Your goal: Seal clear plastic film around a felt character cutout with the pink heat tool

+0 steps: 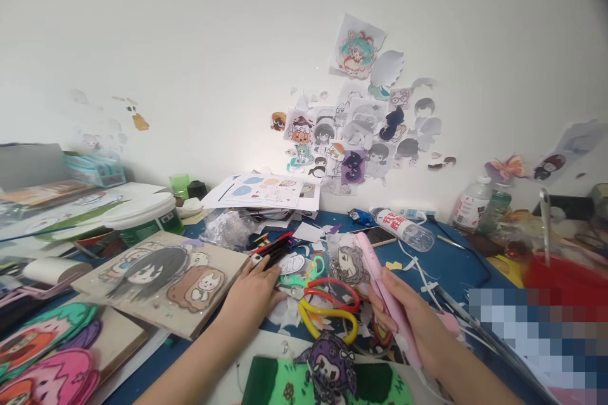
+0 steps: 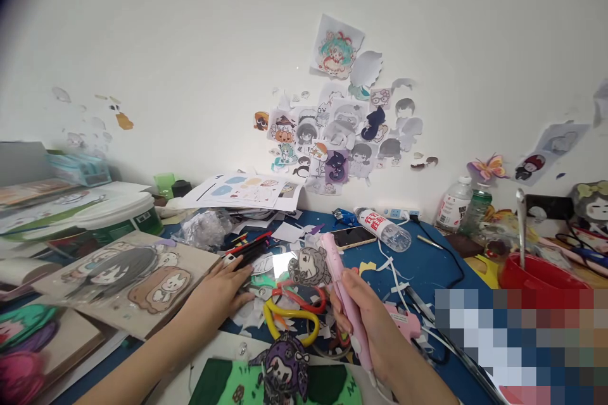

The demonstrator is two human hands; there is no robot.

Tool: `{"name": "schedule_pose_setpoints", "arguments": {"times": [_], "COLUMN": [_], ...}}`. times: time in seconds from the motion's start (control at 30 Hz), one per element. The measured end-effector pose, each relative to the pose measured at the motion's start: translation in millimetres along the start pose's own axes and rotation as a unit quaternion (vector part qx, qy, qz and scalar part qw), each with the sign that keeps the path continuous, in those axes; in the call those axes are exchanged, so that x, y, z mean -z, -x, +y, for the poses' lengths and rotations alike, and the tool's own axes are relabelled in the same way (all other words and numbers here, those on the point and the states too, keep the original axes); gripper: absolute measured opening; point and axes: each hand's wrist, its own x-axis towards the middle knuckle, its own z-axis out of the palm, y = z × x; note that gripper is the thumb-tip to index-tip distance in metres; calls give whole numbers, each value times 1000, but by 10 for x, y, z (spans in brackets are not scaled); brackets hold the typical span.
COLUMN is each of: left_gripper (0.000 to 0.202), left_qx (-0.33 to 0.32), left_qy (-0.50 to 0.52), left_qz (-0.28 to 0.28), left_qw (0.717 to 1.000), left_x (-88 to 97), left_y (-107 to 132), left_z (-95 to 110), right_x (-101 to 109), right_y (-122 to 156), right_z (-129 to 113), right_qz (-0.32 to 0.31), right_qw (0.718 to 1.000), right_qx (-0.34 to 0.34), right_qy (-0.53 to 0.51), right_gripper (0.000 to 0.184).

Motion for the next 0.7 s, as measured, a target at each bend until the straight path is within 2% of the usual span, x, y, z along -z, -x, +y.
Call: {"name": "schedule_pose_setpoints", "arguments": {"times": [0.1,0.23,0.3,0.37,0.5,0.6,0.7], "left_gripper": [51,91,102,98,77,71,50], "left_qx": [20,8,-7,-12,4,0,-3], "left_qy": [-17,-15,-9,-20,-57,-70,-86], "left_qz": [-14,-61,-76,-70,-30,-18,6], "left_qw": [1000,998,997,997,998,997,996], "left_x": [112,134,86,25,-38,21,124], "left_y": [60,179,195,169,82,71,101], "left_z": [24,16,-13,-39,-20,52,127], "right_x": [5,-5,-22,-47,-96,-110,-111], "right_y": [9,21,24,24,25,28,24], "right_z": [-5,-17,-24,-37,-77,-95,-92], "right_qz": [-1,-2,-2,-4,-18,-25,-32], "right_qw": [1000,1000,1000,1000,997,996,995], "right_qx": [2,5,6,6,3,-1,3], "right_qy": [2,-8,-15,-23,-70,-87,-99], "right_gripper": [29,30,26,26,42,43,44]}}
